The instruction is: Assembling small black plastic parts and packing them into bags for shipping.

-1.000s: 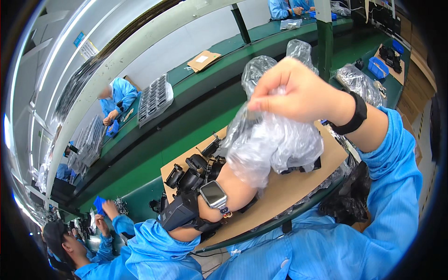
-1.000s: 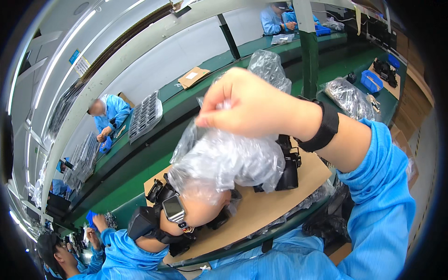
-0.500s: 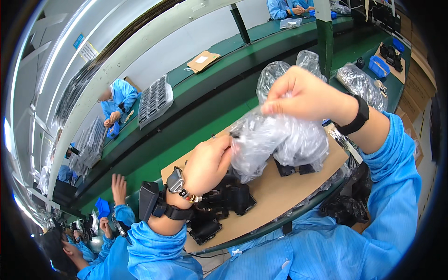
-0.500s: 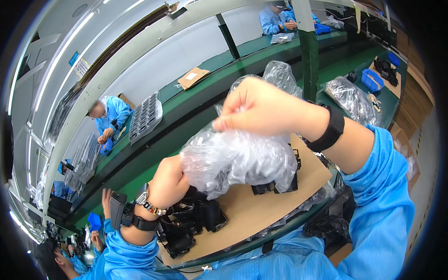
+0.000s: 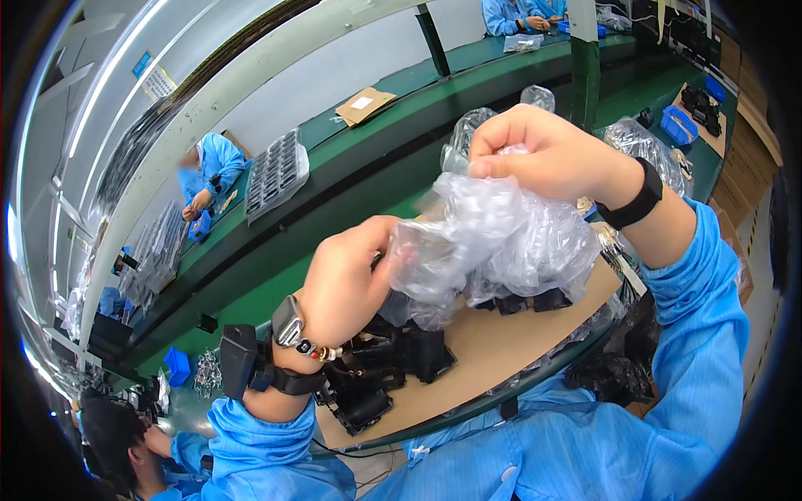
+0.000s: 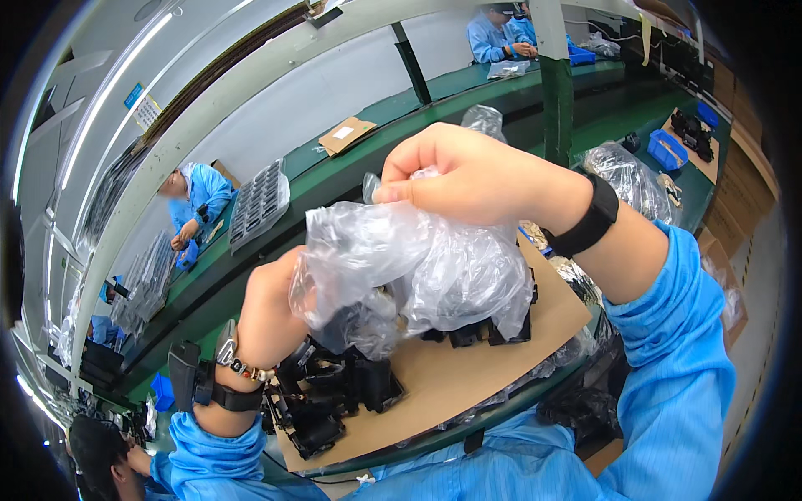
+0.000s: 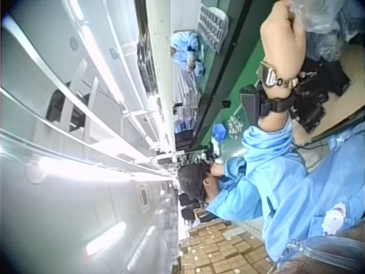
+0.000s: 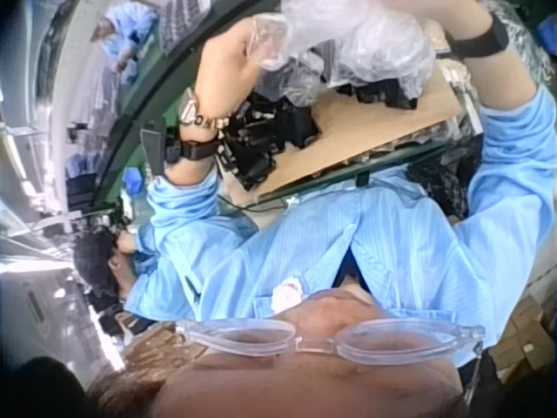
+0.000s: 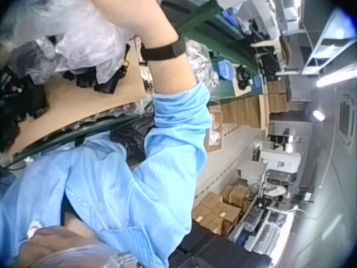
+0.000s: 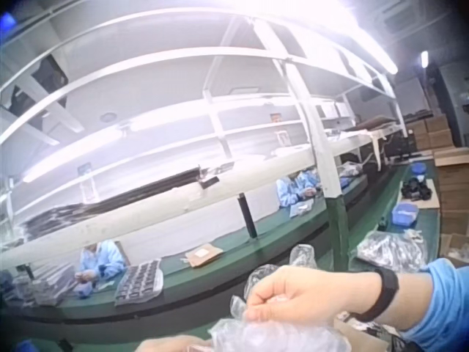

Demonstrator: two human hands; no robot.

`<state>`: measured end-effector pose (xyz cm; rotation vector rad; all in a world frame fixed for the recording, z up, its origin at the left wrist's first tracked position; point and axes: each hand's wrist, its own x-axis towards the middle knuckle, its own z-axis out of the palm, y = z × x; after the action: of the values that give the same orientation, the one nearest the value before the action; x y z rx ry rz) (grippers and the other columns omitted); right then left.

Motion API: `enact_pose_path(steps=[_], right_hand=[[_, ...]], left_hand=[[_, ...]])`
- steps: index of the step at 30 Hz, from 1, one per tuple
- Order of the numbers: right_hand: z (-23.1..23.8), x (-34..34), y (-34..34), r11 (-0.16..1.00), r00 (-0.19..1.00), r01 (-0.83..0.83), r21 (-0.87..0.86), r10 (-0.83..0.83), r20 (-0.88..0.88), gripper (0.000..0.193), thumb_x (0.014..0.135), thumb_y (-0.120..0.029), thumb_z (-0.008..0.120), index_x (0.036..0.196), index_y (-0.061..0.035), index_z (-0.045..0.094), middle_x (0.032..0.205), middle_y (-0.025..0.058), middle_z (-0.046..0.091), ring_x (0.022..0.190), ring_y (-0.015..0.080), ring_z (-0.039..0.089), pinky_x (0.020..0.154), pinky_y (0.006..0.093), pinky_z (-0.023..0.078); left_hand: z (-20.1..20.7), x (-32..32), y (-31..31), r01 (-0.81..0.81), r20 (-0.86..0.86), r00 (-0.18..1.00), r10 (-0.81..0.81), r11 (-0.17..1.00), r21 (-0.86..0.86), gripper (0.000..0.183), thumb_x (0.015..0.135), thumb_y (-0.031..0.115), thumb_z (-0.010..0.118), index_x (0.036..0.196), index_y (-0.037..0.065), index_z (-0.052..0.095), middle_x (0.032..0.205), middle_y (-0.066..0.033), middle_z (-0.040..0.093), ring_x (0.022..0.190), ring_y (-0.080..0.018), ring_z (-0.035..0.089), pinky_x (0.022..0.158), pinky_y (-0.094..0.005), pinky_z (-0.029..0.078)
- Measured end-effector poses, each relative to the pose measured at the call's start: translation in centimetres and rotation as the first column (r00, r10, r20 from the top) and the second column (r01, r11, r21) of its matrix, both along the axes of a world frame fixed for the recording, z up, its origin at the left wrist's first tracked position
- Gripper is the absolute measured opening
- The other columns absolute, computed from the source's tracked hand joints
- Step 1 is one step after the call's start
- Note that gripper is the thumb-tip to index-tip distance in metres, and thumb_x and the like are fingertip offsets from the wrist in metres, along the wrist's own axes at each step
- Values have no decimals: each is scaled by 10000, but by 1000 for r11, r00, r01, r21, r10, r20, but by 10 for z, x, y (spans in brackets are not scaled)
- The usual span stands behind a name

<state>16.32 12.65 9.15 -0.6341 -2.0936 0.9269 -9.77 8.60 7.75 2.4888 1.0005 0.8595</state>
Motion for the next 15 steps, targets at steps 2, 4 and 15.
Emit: enact_pose_path(steps=[2,4,15], right_hand=[[4,-1,-2,998,1000,20,-60,-20,5,189,872,-162,592,790,8,604,689,-41,553,654,29,466,599,209,398],[6,-4,-2,988,999,35,-151,-32,22,173,867,-141,584,776,6,584,723,-38,541,687,34,456,631,205,388],[7,-51,-18,983,992,27,181,-48,113,347,787,-139,689,633,-85,382,610,-35,428,630,40,398,577,235,364]], left_hand=[[3,0,3,-40,-23,999,41,997,59,215,790,36,607,1002,7,589,801,-160,631,712,-289,629,646,-328,502],[5,1,4,-75,-44,996,80,990,116,210,793,39,603,1000,7,589,800,-161,630,709,-292,628,648,-328,501],[16,15,16,267,689,718,98,876,-402,159,896,119,592,996,2,551,853,-29,625,753,-66,583,637,-201,463]])
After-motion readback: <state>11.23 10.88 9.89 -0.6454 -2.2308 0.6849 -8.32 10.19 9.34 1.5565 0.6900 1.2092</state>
